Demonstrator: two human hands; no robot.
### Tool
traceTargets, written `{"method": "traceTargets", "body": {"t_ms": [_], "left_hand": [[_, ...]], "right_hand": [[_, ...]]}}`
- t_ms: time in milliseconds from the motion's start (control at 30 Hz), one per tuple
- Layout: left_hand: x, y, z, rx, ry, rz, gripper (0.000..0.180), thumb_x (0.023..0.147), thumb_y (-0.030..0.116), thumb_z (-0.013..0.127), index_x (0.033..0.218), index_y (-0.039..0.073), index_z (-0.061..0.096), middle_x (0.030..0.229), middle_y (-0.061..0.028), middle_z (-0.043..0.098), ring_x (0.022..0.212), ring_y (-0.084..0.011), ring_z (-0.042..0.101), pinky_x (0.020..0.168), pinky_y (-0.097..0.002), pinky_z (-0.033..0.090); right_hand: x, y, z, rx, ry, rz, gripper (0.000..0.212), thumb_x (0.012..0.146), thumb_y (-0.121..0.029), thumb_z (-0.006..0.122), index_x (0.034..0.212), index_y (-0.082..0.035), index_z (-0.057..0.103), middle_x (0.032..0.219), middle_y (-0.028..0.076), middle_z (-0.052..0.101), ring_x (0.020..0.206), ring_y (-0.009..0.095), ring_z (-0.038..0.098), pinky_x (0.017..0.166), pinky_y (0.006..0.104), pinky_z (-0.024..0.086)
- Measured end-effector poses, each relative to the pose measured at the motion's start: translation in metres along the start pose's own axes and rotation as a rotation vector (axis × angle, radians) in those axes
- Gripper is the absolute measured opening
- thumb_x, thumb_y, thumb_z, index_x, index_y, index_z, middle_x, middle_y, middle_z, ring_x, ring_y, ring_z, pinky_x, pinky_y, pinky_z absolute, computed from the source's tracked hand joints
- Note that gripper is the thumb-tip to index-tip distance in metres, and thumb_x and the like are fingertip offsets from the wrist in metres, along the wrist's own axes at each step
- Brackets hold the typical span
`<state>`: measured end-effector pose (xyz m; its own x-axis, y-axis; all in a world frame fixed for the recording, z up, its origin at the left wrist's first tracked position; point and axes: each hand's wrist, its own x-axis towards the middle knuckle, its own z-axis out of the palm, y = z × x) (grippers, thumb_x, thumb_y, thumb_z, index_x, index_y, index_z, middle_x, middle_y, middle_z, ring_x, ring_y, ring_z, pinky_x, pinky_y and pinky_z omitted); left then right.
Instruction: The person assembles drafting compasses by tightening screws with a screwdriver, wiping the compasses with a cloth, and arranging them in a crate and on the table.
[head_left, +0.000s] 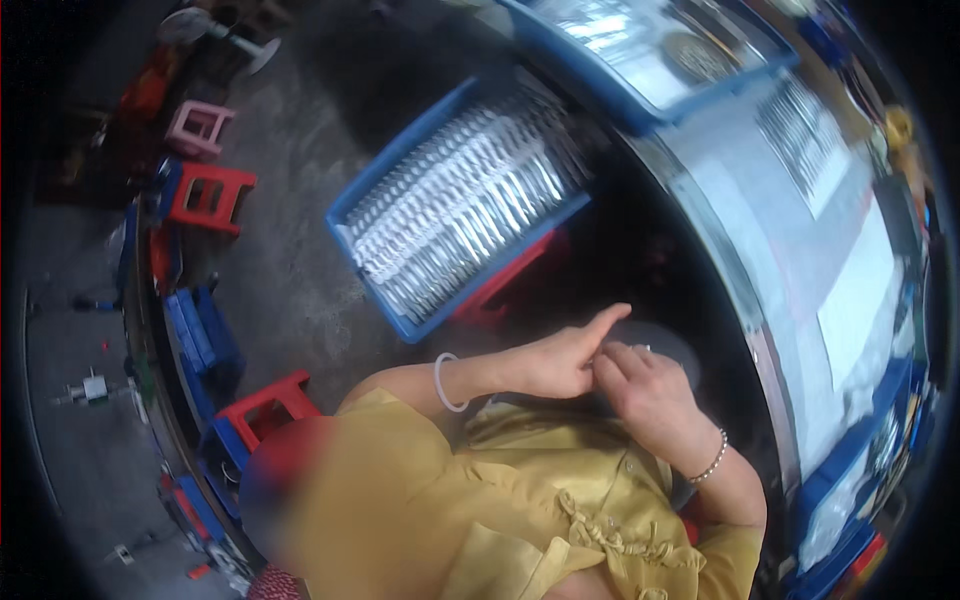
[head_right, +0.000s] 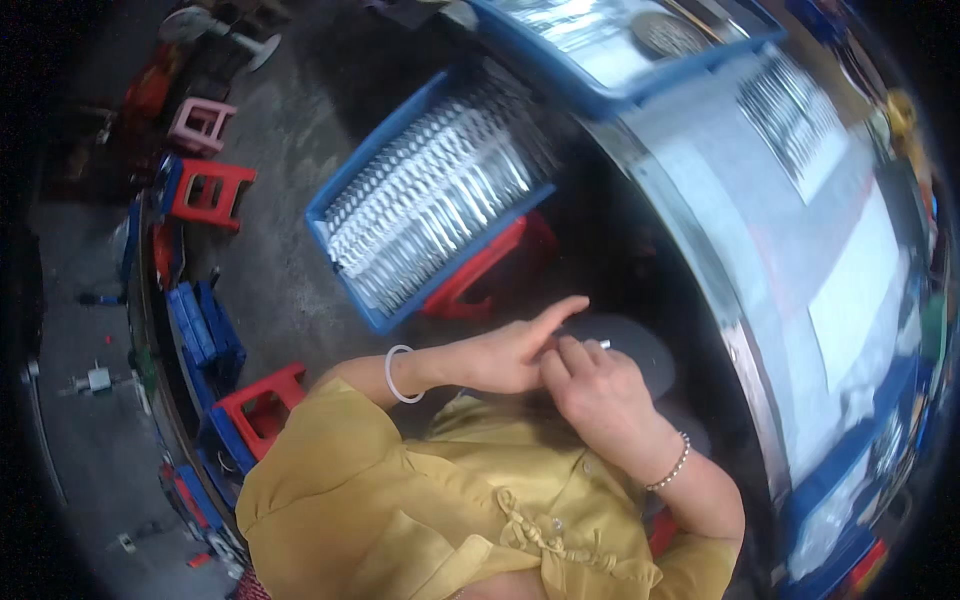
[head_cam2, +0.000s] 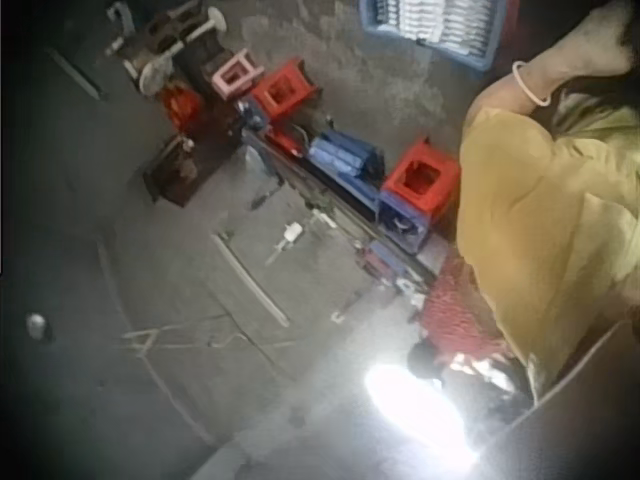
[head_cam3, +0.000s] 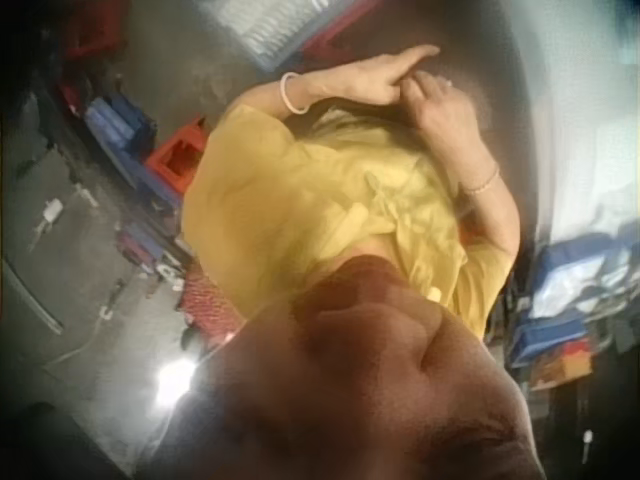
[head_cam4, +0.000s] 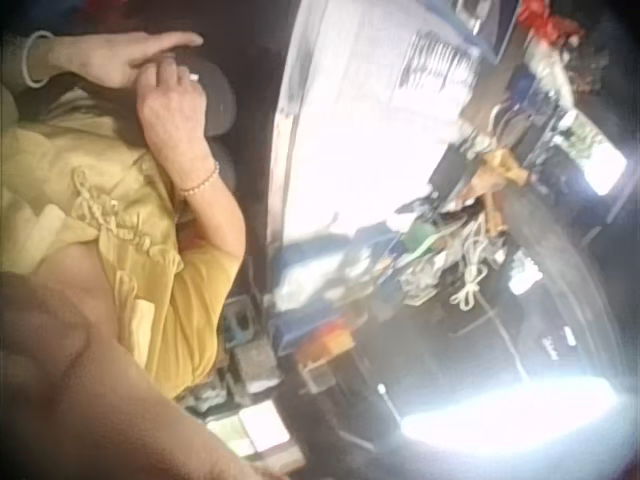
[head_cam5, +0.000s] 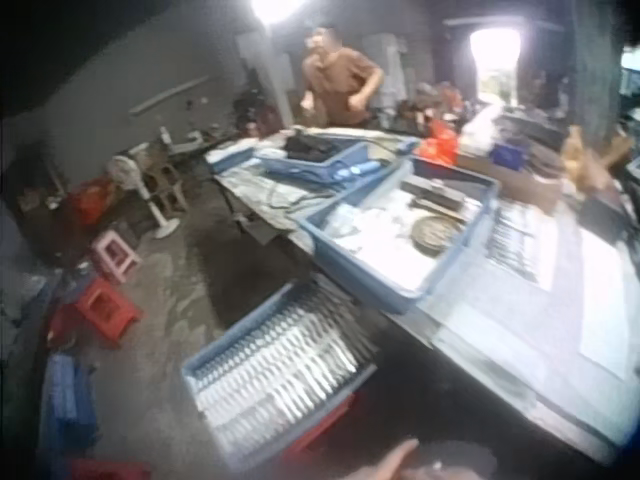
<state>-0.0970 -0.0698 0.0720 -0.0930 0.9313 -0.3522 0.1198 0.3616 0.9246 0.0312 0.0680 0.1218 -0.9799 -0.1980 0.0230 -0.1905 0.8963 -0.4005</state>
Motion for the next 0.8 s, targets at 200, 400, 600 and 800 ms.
{"method": "traceTargets", "body": {"t_ms": [200, 400, 600, 800], "left_hand": [[-0.027, -0.012, -0.044, -0.051, -0.149, 0.086, 0.084, 0.082, 0.005, 0.062, 0.15, 0.005, 0.012, 0.12, -0.0244, 0.057, 0.114, -0.0361, 0.057, 0.097, -0.0401, 0.044], [-0.048, -0.036, -0.088, -0.006, 0.546, 0.283, 0.092, 0.075, 0.008, 0.073, 0.149, 0.003, 0.019, 0.142, -0.0159, 0.037, 0.123, -0.0261, 0.046, 0.101, -0.038, 0.041], [-0.052, -0.089, -0.082, -0.249, 1.27, 0.299, 0.069, 0.083, 0.002, 0.067, 0.143, 0.002, 0.032, 0.141, -0.0117, 0.037, 0.117, -0.0203, 0.05, 0.097, -0.0353, 0.043], [-0.036, -0.113, -0.054, 0.014, 1.246, 0.316, 0.054, 0.079, -0.005, 0.065, 0.13, 0.001, 0.047, 0.126, -0.0156, 0.048, 0.095, -0.0211, 0.062, 0.084, -0.0315, 0.051]], "right_hand": [[0.057, -0.008, -0.001, 0.055, -0.151, -0.188, 0.02, 0.072, -0.007, 0.06, 0.091, -0.004, 0.057, 0.081, 0.007, 0.056, 0.074, 0.023, 0.061, 0.061, 0.0354, 0.05], [0.123, 0.014, -0.003, 0.218, -0.114, -0.162, 0.016, 0.075, -0.005, 0.059, 0.091, -0.006, 0.057, 0.078, 0.011, 0.053, 0.072, 0.029, 0.059, 0.061, 0.0385, 0.05], [0.22, 0.041, 0.012, 0.457, 0.084, 0.249, 0.015, 0.079, -0.003, 0.066, 0.093, 0.002, 0.065, 0.077, 0.018, 0.064, 0.068, 0.03, 0.063, 0.063, 0.0385, 0.048], [0.338, 0.07, 0.071, 0.51, 0.137, 0.322, 0.023, 0.072, -0.007, 0.061, 0.092, 0.003, 0.069, 0.084, 0.022, 0.068, 0.082, 0.032, 0.068, 0.076, 0.037, 0.051]]}}
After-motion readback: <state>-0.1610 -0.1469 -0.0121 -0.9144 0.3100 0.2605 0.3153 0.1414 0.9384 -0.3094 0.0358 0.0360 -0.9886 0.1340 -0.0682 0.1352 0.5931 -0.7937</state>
